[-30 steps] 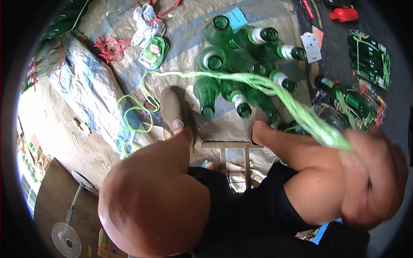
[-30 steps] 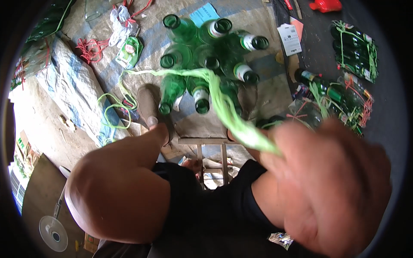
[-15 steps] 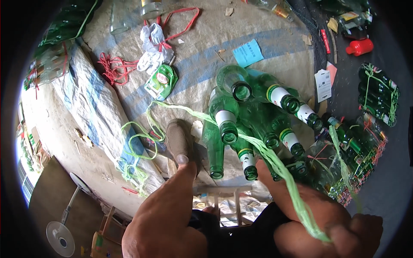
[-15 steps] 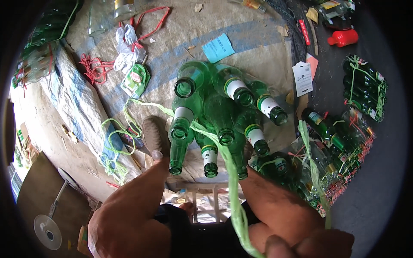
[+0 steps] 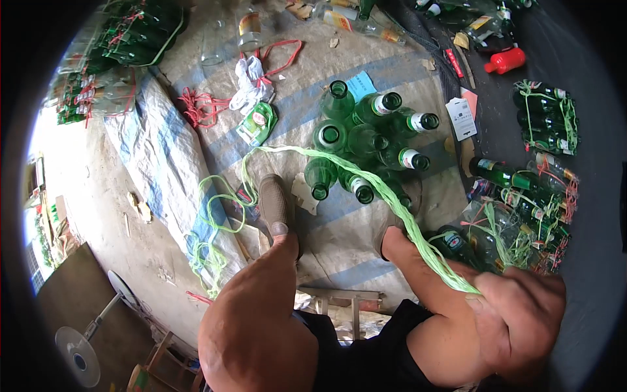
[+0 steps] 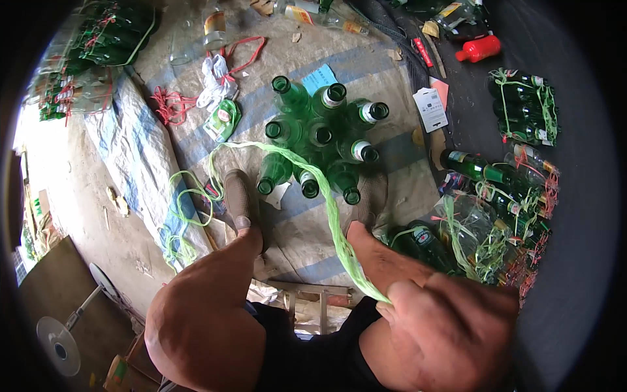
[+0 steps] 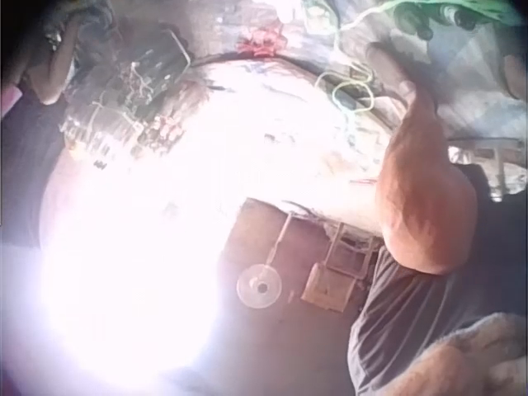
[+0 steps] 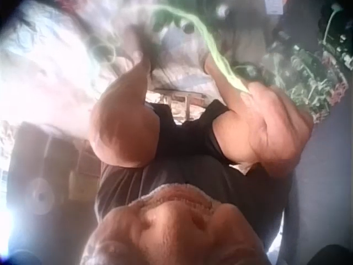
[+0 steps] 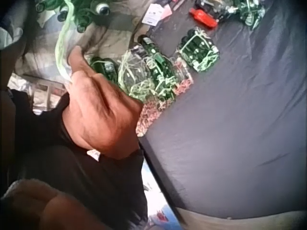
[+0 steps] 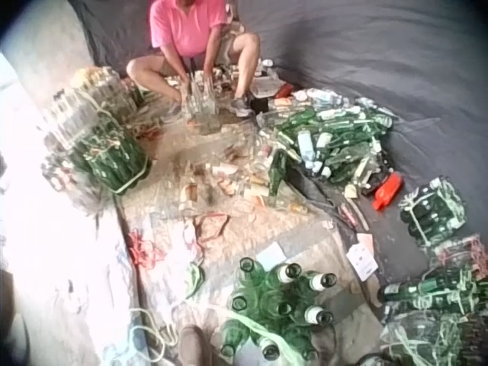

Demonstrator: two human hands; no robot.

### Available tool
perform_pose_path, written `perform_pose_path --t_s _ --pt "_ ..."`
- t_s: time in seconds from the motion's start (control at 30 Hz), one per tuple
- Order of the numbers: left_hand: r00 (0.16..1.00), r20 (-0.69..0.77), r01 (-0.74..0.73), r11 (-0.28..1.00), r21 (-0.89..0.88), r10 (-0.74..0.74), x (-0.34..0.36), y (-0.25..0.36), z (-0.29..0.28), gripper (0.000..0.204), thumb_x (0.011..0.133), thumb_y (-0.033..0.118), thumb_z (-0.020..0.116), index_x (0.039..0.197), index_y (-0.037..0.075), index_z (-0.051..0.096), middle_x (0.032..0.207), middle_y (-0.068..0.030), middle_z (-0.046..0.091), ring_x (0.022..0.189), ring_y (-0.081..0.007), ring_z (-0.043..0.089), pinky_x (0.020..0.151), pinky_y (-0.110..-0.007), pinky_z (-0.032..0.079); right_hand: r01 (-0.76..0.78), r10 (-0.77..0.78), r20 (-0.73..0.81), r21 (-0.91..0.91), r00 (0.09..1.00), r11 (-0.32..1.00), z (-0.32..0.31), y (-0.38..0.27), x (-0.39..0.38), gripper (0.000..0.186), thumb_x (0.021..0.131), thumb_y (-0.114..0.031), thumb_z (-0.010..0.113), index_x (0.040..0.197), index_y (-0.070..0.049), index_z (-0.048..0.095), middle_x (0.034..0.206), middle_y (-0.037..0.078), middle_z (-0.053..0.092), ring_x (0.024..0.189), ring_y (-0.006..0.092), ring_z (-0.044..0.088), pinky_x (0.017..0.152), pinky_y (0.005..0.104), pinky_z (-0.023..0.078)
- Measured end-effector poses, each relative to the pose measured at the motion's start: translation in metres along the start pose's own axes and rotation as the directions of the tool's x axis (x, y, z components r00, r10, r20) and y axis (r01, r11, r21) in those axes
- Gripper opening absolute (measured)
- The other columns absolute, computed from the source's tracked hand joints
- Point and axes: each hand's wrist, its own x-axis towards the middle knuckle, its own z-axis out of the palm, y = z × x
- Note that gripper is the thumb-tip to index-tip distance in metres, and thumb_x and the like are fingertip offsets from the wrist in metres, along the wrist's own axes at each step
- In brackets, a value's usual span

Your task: The person arranges glass bottles in a circular cluster on the floor and ties them together using green plastic twine. The person prepares a length of twine by hand, loops it around the group of bottles, and ties a knot to secure the bundle.

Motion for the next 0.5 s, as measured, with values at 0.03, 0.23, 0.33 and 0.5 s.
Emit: perform_pose_path --t_s 0.03,0.23,0.33,0.5 --pt "0.999 0.035 -0.037 0.998 -0.053 0.039 -0.002 0.004 -0.010 0.041 0.091 0.002 0.047 0.130 -0.004 0.057 0.119 -0.0255 0.065 0.112 -0.0374 0.062 0.096 -0.038 0.050 -0.039 0.014 -0.134 -0.184 0.991 0.982 0.011 -0.012 -0.009 0.089 0.051 -0.026 0.101 0.119 -0.011 0.046 0.073 -0.003 0.053 0.054 0.0118 0.042 0.054 0.0257 0.036" --pt "0.954 0.120 0.263 0.960 0.096 -0.274 -0.027 0.029 -0.005 0.037 0.092 0.017 0.055 0.126 0.005 0.063 0.116 -0.0215 0.068 0.107 -0.0318 0.066 0.091 -0.037 0.051 -0.106 -0.010 0.250 0.446 0.968 0.889 -0.042 -0.004 -0.025 0.014 0.078 0.005 0.068 0.089 0.004 0.060 0.064 0.010 0.058 0.048 0.0237 0.055 0.046 0.0340 0.042" --pt "0.942 0.149 0.291 0.953 0.082 -0.301 -0.007 0.063 0.019 0.038 0.093 0.023 0.054 0.125 0.005 0.064 0.114 -0.0196 0.068 0.104 -0.0308 0.066 0.090 -0.037 0.051 -0.149 -0.034 0.346 0.489 0.938 0.859 -0.056 -0.004 -0.025 0.019 0.078 0.005 0.067 0.096 0.007 0.062 0.079 0.017 0.067 0.056 0.0301 0.061 0.050 0.0383 0.050" --pt "0.885 0.204 0.406 0.909 0.097 -0.418 -0.035 0.029 0.011 0.043 0.095 0.037 0.051 0.122 0.006 0.064 0.109 -0.0148 0.070 0.098 -0.0281 0.066 0.086 -0.039 0.051 -0.166 0.034 0.254 0.520 0.967 0.838 -0.044 -0.020 -0.034 0.010 0.081 0.000 0.066 0.087 -0.001 0.058 0.070 0.017 0.059 0.061 0.0383 0.060 0.051 0.0447 0.046"
